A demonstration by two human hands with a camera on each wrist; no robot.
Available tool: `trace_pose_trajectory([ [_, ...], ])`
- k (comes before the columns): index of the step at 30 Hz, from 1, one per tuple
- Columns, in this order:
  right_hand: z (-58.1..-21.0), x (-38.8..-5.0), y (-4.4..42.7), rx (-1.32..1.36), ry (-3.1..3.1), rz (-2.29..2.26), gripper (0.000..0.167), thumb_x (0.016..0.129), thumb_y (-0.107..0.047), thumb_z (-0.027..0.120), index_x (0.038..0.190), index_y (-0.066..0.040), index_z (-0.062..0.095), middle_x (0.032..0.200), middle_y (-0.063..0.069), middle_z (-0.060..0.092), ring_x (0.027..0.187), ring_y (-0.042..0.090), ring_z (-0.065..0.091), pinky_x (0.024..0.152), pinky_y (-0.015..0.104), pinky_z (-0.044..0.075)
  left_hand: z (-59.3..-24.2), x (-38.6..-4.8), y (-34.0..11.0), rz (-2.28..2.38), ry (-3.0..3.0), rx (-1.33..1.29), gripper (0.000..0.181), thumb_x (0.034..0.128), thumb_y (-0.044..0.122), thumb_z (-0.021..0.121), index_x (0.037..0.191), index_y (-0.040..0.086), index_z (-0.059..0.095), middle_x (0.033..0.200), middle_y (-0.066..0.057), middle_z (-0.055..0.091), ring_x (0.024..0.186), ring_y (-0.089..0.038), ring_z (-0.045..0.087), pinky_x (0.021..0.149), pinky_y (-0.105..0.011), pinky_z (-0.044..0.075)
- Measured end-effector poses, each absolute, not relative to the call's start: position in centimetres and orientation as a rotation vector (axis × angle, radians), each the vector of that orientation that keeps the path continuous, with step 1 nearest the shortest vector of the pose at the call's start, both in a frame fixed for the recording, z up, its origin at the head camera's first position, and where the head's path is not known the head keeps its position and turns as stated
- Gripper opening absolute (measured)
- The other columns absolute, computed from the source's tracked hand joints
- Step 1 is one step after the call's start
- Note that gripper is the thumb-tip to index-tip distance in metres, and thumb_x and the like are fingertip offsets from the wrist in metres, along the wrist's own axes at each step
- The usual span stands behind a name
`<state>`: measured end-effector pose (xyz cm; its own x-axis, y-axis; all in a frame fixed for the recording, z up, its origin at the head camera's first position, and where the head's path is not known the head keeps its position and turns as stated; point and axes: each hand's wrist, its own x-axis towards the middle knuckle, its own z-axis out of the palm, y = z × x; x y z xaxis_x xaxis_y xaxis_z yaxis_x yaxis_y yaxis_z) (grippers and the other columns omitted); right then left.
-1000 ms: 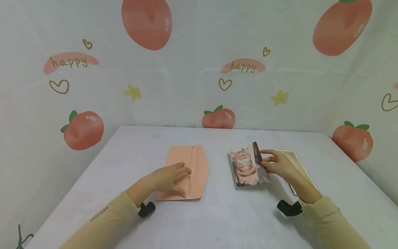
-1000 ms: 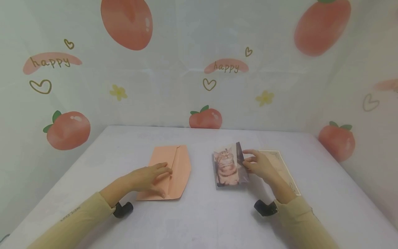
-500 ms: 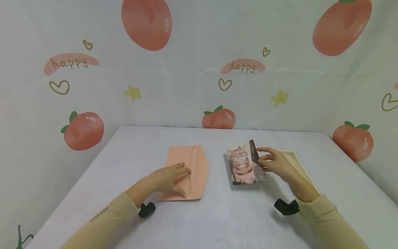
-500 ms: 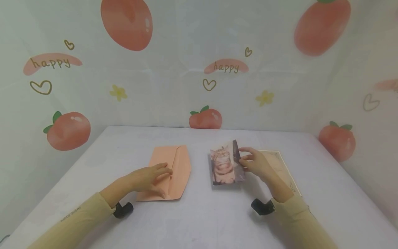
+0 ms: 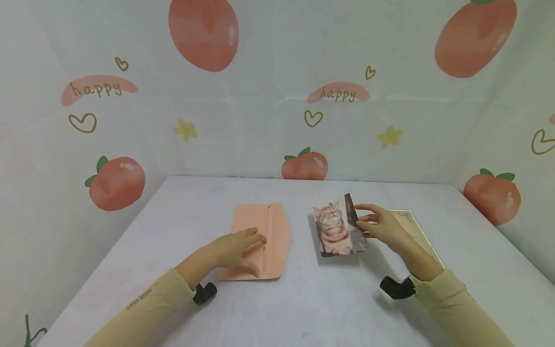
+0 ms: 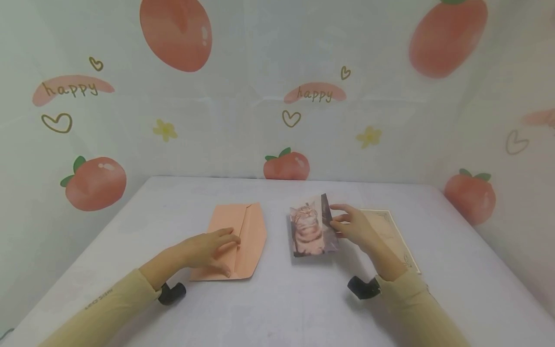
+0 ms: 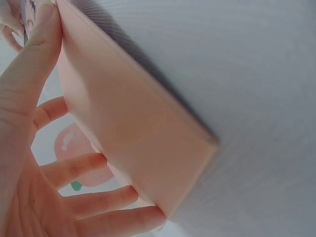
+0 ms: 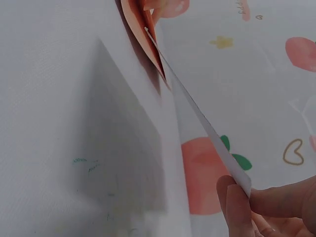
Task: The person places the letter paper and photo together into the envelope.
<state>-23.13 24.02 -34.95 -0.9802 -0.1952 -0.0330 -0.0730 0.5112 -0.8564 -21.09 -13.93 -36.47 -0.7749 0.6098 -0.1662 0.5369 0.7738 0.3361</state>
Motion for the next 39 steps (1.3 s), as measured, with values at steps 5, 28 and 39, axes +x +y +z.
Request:
trace_pose_trajectory([
  [5,-34.9,-23.2,23.6,-0.25,2.612,-1.482,0.052,0.092,-0.003,0.054,0.139,0.005,0.033,0.111,0.03,0.059,0.087,0.01,0.062,0.075,0.03,0.057,-36.3,-21.0,-13.9,0.396,2.703,0.898,0.068,0.0737,0.053,0.071,0.129,0.021,0.047,0.149,-0.021,0.032,0.129,-0.04,0.045,0.094,-0.055,0.044],
  [28,-34.9,-23.7,21.6,-0.274,2.607,-1.487,0.05,0.091,-0.003,0.056,0.138,0.002,0.037,0.107,0.027,0.06,0.085,0.013,0.062,0.074,0.032,0.057,-36.4,-21.0,-13.8,0.374,2.708,0.904,0.069,0.0736,0.053,0.071,0.129,0.02,0.046,0.148,-0.021,0.033,0.131,-0.039,0.042,0.096,-0.053,0.044],
  [39,-34.7,-23.8,20.7,-0.293,2.588,-1.483,0.05,0.091,-0.004,0.055,0.138,0.002,0.037,0.107,0.026,0.06,0.086,0.013,0.062,0.075,0.034,0.057,-36.4,-21.1,-13.9,0.353,2.711,0.92,0.071,0.0739,0.053,0.071,0.13,0.018,0.046,0.148,-0.023,0.033,0.13,-0.041,0.043,0.095,-0.054,0.044],
])
